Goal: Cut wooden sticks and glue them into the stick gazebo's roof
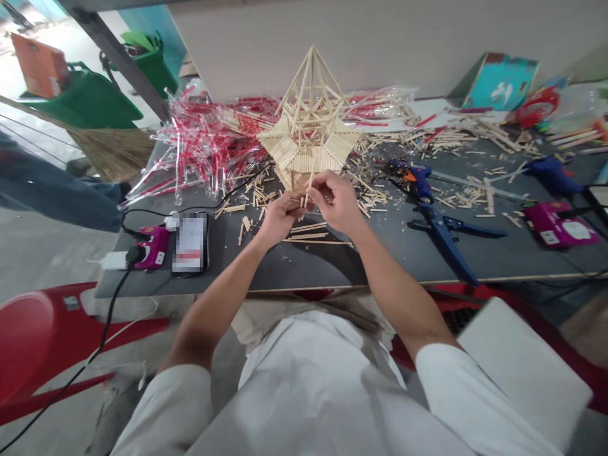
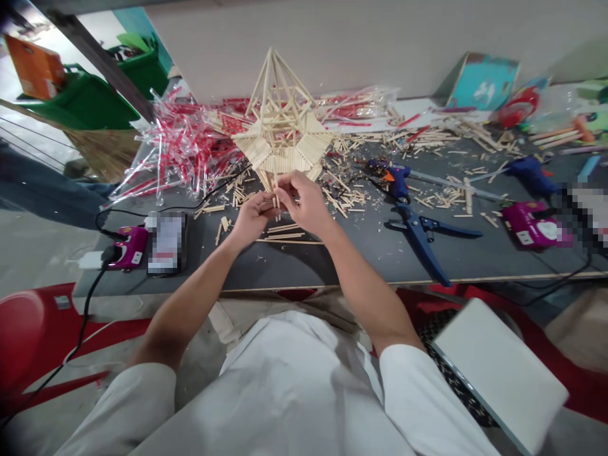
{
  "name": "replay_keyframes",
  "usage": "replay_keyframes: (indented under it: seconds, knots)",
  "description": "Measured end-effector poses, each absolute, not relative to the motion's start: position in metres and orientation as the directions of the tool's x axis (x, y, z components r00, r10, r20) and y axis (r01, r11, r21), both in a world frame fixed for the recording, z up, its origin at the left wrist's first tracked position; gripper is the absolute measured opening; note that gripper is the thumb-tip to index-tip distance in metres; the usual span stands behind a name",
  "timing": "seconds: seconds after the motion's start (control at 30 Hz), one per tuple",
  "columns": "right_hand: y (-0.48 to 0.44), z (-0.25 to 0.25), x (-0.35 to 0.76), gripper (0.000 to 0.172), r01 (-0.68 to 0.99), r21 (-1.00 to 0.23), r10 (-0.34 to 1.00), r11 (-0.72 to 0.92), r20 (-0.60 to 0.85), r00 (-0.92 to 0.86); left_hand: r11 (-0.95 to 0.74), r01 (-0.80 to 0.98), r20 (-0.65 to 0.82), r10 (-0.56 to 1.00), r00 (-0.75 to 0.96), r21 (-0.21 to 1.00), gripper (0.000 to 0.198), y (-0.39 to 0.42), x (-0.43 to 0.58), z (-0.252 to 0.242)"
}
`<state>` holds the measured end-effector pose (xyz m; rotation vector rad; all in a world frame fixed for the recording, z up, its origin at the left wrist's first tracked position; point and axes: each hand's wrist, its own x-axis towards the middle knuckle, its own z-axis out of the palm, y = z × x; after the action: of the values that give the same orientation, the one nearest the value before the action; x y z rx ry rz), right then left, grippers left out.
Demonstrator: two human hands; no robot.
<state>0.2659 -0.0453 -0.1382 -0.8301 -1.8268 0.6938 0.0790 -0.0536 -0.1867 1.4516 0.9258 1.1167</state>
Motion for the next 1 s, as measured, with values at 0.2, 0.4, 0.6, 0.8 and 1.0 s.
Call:
replay_keyframes:
  seconds: [0.2,0.4,0.6,0.8,1.0]
  knots:
    - [-0.048,-0.139,0.262,0.034,0.22,-0.757,0.782,0.615,0.551,-0.29,-0.124,-0.11,0.15,0.949,0.276,0.986,0.032,-0.051,0.077,-0.186]
    - [-0.049,-0.142,0.258,0.029,0.265,-0.723,0.766,0.638,0.563,-0.311,-0.107,-0.036,0.113,0.933,0.341,0.994,0.036,-0.045,0.069,-0.181]
    - [-0.05,-0.142,0.255,0.02,0.223,-0.729,0.756,0.647,0.574,-0.315,-0.143,0.004,0.133,0.927,0.351,0.99,0.031,-0.045,0.065,-0.18]
    - [-0.05,-0.145,0.26,0.017,0.273,-0.735,0.768,0.621,0.503,-0.396,-0.137,0.066,0.113,0.953,0.282,0.988,0.031,-0.046,0.065,-0.186]
    - [-0.049,-0.149,0.261,0.017,0.252,-0.783,0.806,0.569,0.47,-0.36,-0.081,-0.012,0.081,0.96,0.267,0.997,0.034,-0.048,0.068,-0.186]
